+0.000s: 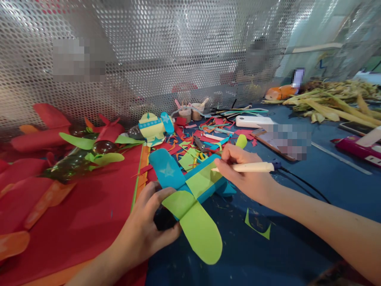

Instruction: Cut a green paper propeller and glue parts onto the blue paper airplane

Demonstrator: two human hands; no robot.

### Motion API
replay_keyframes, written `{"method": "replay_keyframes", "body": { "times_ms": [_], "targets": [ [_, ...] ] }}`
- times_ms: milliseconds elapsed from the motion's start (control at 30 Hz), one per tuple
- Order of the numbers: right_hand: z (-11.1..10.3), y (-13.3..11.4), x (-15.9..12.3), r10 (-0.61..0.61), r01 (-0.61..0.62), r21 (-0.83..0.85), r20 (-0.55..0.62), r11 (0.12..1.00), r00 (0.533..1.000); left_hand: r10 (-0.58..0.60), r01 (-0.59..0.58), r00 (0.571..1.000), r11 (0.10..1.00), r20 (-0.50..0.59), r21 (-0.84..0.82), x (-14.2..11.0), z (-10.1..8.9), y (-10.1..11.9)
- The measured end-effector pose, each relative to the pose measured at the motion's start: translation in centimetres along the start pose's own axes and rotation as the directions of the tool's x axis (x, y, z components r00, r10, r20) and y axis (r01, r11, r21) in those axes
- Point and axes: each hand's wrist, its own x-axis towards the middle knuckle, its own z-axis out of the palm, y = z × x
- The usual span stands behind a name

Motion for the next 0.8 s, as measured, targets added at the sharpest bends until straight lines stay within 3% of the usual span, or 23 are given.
{"method": "replay_keyframes", "body": {
  "times_ms": [233,333,467,567,800],
  "targets": [
    [0.1,0.0,-0.3,0.024,-0.014,0.235,-0.044,0.972,0.999,-0.016,0.016,1.000,0.999,0.024,-0.027,0.4,-0.2,0.3],
    [0.0,-0.5,-0.8,-0.020,0.037,0.252,-0.069,0.967,0.997,0.005,-0.005,1.000,1.000,0.024,-0.014,0.5,-0.2,0.4],
    [0.2,-1.6,-1.5,-0.141,0.120,0.290,0.052,0.949,0.989,0.048,-0.048,0.999,0.999,-0.001,0.010,0.5,-0.2,0.6],
    [0.4,-2.2,-1.6,-0.099,0.055,0.312,0.127,0.949,0.987,0.068,-0.068,0.998,0.998,-0.011,0.016,0.4,-0.1,0.5],
    [0.7,-2.3,-1.5,0.018,-0.058,0.301,0.136,0.952,0.991,0.052,-0.052,0.999,0.999,-0.007,-0.009,0.1,0.0,0.3]
  ]
}}
